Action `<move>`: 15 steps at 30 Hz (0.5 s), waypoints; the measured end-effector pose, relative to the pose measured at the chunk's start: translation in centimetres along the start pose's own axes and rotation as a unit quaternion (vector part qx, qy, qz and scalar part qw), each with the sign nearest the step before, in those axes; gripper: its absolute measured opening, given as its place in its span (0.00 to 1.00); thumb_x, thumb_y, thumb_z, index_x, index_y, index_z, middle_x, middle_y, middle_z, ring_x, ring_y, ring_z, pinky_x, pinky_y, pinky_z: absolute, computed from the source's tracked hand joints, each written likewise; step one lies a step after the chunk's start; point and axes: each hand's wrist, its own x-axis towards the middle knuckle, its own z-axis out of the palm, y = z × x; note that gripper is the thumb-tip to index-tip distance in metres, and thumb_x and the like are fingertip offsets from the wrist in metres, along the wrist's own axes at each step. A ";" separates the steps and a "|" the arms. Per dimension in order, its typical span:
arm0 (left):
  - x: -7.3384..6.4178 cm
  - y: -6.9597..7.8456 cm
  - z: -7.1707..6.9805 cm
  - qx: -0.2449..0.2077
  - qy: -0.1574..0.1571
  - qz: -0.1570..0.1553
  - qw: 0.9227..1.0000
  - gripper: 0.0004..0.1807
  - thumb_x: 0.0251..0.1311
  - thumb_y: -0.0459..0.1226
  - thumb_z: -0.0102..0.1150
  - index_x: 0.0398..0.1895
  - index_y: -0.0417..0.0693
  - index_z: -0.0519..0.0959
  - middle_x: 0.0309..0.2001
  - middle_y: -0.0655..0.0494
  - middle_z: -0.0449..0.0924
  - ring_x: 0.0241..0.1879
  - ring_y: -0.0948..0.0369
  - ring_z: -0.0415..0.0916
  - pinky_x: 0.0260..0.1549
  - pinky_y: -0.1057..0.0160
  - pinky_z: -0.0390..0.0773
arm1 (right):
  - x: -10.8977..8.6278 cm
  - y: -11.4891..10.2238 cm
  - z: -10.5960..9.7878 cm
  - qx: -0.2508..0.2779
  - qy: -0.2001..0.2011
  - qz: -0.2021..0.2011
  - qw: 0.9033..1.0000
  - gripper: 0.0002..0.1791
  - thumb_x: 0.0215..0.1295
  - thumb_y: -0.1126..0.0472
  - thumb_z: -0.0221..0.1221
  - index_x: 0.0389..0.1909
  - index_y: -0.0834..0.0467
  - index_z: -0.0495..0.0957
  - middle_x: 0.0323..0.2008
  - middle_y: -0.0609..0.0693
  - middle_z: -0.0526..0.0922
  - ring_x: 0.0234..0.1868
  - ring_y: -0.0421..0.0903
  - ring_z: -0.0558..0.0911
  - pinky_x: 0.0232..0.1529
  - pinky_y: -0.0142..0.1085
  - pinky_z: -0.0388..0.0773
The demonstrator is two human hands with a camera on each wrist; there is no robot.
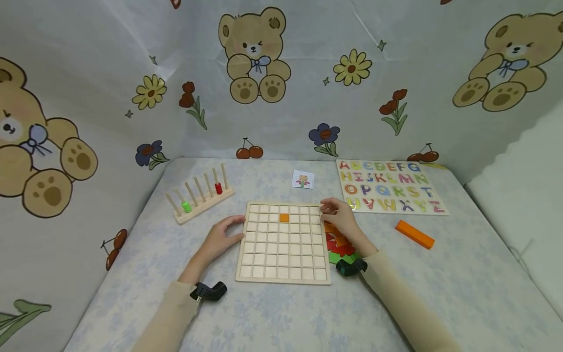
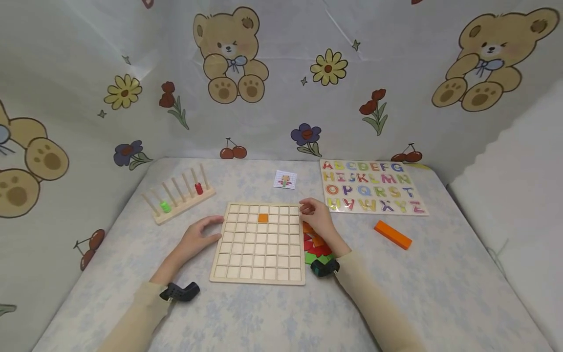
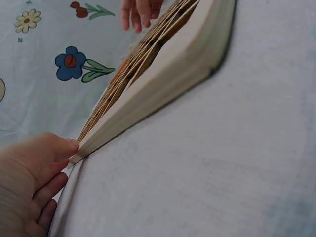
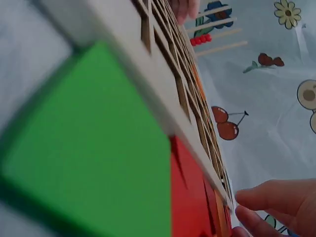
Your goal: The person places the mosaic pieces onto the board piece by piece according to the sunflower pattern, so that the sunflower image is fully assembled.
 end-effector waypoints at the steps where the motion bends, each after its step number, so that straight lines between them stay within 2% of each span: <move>1: 0.0 0.0 -0.1 0.001 -0.001 -0.001 1.000 0.28 0.61 0.35 0.67 0.65 0.41 0.74 0.63 0.42 0.76 0.69 0.46 0.66 0.72 0.43 0.61 | -0.1 0.4 -0.4 -0.003 -0.007 0.002 1.000 0.18 0.60 0.74 0.64 0.52 0.72 0.78 0.43 0.70 0.83 0.43 0.60 0.82 0.40 0.28 0.79; 5: -0.1 0.2 -0.3 -0.001 -0.004 -0.001 1.000 0.27 0.62 0.35 0.66 0.65 0.41 0.74 0.63 0.42 0.76 0.70 0.45 0.65 0.72 0.42 0.60 | -0.3 1.5 -1.0 -0.015 -0.020 0.002 1.000 0.19 0.59 0.73 0.65 0.52 0.72 0.78 0.44 0.69 0.83 0.42 0.58 0.81 0.39 0.25 0.75; 8: -0.1 0.2 -0.3 -0.006 -0.005 -0.003 1.000 0.27 0.62 0.35 0.66 0.65 0.42 0.74 0.63 0.43 0.76 0.70 0.46 0.65 0.72 0.42 0.60 | -0.3 2.0 -0.7 -0.029 -0.010 -0.008 0.999 0.19 0.58 0.73 0.66 0.51 0.71 0.79 0.43 0.67 0.84 0.41 0.56 0.81 0.38 0.24 0.74; 11: -0.1 0.3 -0.3 -0.009 -0.007 -0.009 1.000 0.27 0.62 0.35 0.66 0.65 0.42 0.74 0.63 0.43 0.76 0.70 0.46 0.65 0.72 0.44 0.60 | -0.4 2.1 -0.6 -0.037 0.003 -0.012 0.999 0.18 0.58 0.73 0.66 0.50 0.71 0.79 0.43 0.67 0.84 0.41 0.58 0.82 0.38 0.25 0.75; 15: -0.2 0.4 -0.2 -0.006 -0.004 -0.010 1.000 0.26 0.62 0.35 0.66 0.64 0.41 0.74 0.63 0.43 0.76 0.70 0.46 0.65 0.72 0.44 0.60 | -0.5 2.0 -0.7 -0.062 0.030 0.006 0.998 0.20 0.57 0.71 0.67 0.52 0.71 0.79 0.46 0.67 0.83 0.45 0.59 0.81 0.42 0.28 0.77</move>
